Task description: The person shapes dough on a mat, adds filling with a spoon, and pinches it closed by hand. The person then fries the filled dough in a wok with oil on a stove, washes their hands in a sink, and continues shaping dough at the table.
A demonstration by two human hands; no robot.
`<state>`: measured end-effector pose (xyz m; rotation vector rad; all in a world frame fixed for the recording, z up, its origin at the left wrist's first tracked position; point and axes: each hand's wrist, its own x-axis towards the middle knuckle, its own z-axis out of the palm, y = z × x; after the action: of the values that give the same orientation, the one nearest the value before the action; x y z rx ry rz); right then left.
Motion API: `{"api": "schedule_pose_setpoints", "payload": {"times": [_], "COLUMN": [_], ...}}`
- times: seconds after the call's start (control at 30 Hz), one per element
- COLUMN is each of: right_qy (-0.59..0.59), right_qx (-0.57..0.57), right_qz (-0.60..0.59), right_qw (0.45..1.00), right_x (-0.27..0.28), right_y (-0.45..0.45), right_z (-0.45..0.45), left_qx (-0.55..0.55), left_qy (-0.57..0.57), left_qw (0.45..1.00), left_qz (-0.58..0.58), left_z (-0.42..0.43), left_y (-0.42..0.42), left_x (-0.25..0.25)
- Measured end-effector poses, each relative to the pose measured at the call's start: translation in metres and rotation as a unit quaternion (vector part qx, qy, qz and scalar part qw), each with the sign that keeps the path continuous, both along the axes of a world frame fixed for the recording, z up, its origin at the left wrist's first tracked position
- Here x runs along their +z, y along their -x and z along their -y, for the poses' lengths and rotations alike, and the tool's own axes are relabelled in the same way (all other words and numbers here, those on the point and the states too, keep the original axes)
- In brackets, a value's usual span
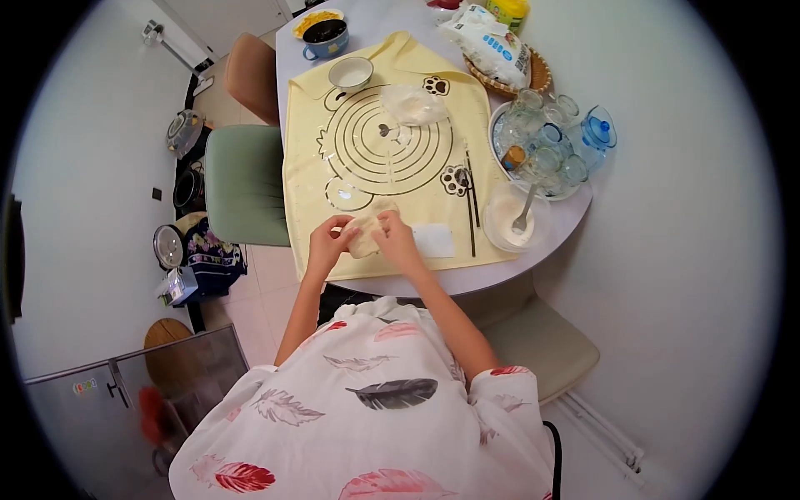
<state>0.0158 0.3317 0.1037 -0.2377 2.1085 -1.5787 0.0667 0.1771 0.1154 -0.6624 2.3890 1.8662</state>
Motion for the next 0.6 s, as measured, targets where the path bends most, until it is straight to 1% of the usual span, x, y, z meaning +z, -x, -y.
{"api": "schedule_pose_setpoints", "payload": {"times": [0.03,0.07,0.1,0.13,0.17,0.2,0.27,0.3,0.33,0.37,0.4,0.47,0.53,0.6], "right_qy": [-0.073,-0.074,-0.178,-0.274,-0.281,-0.281,-0.251,-0.250,-0.232,-0.214,-0.213,-0.265,-0.260,-0.287], "right_qx": [0.055,0.062,0.084,0.105,0.137,0.145,0.075,0.084,0.094,0.104,0.112,0.202,0.201,0.204], "right_qz": [-0.011,-0.007,-0.144,-0.276,-0.245,-0.243,-0.437,-0.435,-0.448,-0.460,-0.458,-0.451,-0.465,-0.436], "right_qw": [0.996,0.995,0.970,0.915,0.918,0.917,0.861,0.861,0.858,0.856,0.856,0.828,0.822,0.828], "right_x": [-0.013,-0.029,-0.044,-0.052,-0.045,-0.044,-0.043,-0.044,-0.045,-0.049,-0.064,-0.088,-0.085,-0.081], "right_y": [0.000,-0.003,-0.006,-0.010,-0.006,-0.004,-0.002,-0.005,-0.006,-0.006,-0.009,-0.015,-0.007,-0.009], "right_z": [0.009,0.016,0.025,0.032,0.039,0.049,0.076,0.092,0.112,0.125,0.128,0.133,0.137,0.144], "left_qx": [-0.009,-0.002,-0.036,-0.071,-0.066,-0.015,0.086,0.121,0.129,0.153,0.176,0.192,0.205,0.231], "left_qy": [0.006,0.004,0.190,0.368,0.366,0.362,0.349,0.334,0.332,0.299,0.265,0.249,0.236,0.243], "left_qw": [0.998,0.998,0.981,0.924,0.926,0.931,0.933,0.935,0.935,0.942,0.948,0.949,0.949,0.941], "left_qz": [0.055,0.059,-0.009,-0.074,-0.066,-0.043,0.003,-0.009,-0.005,-0.013,-0.021,-0.027,-0.036,-0.046], "left_z": [0.007,0.015,0.025,0.033,0.041,0.047,0.061,0.065,0.068,0.070,0.071,0.070,0.066,0.060], "left_y": [-0.005,-0.011,-0.016,-0.024,-0.031,-0.036,-0.042,-0.046,-0.049,-0.052,-0.058,-0.066,-0.068,-0.075], "left_x": [-0.006,-0.027,-0.061,-0.080,-0.080,-0.078,-0.074,-0.072,-0.071,-0.066,-0.065,-0.063,-0.065,-0.065]}}
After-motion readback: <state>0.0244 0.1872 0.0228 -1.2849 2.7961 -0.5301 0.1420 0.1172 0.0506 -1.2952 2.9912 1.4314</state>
